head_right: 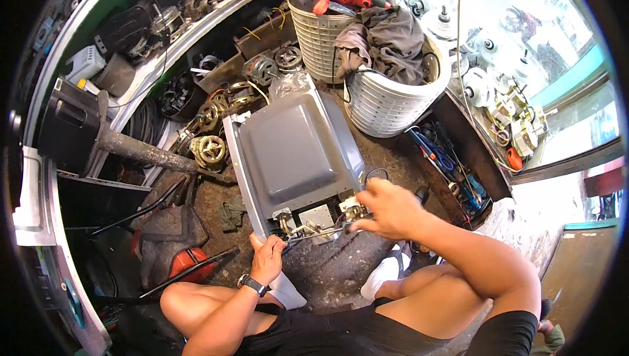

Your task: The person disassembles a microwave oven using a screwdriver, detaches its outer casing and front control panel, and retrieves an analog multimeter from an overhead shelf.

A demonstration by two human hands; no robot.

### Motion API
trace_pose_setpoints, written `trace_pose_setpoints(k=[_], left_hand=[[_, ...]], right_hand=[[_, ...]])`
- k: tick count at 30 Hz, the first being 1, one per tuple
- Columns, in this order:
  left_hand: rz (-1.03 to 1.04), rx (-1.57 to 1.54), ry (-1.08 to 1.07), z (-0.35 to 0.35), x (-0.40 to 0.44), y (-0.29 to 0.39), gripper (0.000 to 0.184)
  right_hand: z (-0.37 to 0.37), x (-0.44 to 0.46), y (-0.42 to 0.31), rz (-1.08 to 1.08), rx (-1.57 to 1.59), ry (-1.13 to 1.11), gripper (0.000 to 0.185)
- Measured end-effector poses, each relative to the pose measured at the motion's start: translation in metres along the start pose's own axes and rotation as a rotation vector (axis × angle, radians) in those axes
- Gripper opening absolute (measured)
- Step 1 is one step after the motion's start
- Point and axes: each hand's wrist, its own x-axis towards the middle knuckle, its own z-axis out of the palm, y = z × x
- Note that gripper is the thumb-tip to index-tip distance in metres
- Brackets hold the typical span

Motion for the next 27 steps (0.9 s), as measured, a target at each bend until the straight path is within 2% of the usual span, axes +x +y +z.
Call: trace_pose_setpoints(k=[2,3,4,6,7,12,14,15,16,18,20,22,24,27], left_hand=[[-0.001,0.012,0.006,0.000,0.000,-0.003,0.020],[-0.002,0.023,-0.002,0.002,-0.001,-0.003,0.020],[-0.003,0.017,-0.001,0.001,-0.001,-0.002,0.020],[-0.039,-0.051,-0.040,-0.002,0.000,-0.002,0.021],[0.034,-0.023,-0.010,0.000,0.000,-0.005,0.026],[0.023,-0.050,0.003,0.000,0.001,-0.002,0.022],[0.026,-0.034,0.016,0.002,-0.002,-0.004,0.021],[-0.023,-0.065,-0.008,0.001,-0.002,-0.004,0.020],[-0.071,-0.095,-0.030,0.000,-0.002,-0.003,0.020],[-0.039,-0.098,-0.021,-0.001,-0.003,-0.002,0.021],[-0.008,-0.104,-0.008,0.002,-0.001,-0.004,0.021],[-0.033,-0.082,-0.011,0.002,-0.002,-0.005,0.016],[-0.036,-0.095,-0.021,0.005,0.002,-0.013,0.016],[-0.008,-0.106,-0.080,0.000,0.000,-0.016,0.020]], right_hand=[[-0.021,-0.009,0.001,0.248,-0.061,-0.201,0.070],[-0.008,-0.013,0.019,0.289,0.059,-0.356,0.068],[-0.002,-0.012,0.020,0.290,0.053,-0.360,0.068],[0.006,-0.013,0.020,0.325,0.373,-0.355,0.064],[0.010,-0.016,0.019,0.316,0.310,-0.320,0.062],[0.014,-0.025,0.016,0.232,0.160,-0.294,0.059],[0.019,-0.028,0.019,-0.089,0.005,-0.065,0.059],[0.020,-0.027,0.021,-0.096,0.008,-0.075,0.061],[0.019,-0.027,0.022,-0.094,0.004,-0.071,0.061],[0.013,-0.026,0.023,-0.003,0.196,-0.190,0.065],[0.006,-0.021,0.023,0.002,0.209,-0.181,0.067],[-0.012,-0.012,0.018,0.357,0.370,-0.348,0.066],[0.002,-0.012,0.028,0.282,0.406,-0.391,0.063],[0.003,-0.011,0.021,0.202,0.218,-0.346,0.059]])
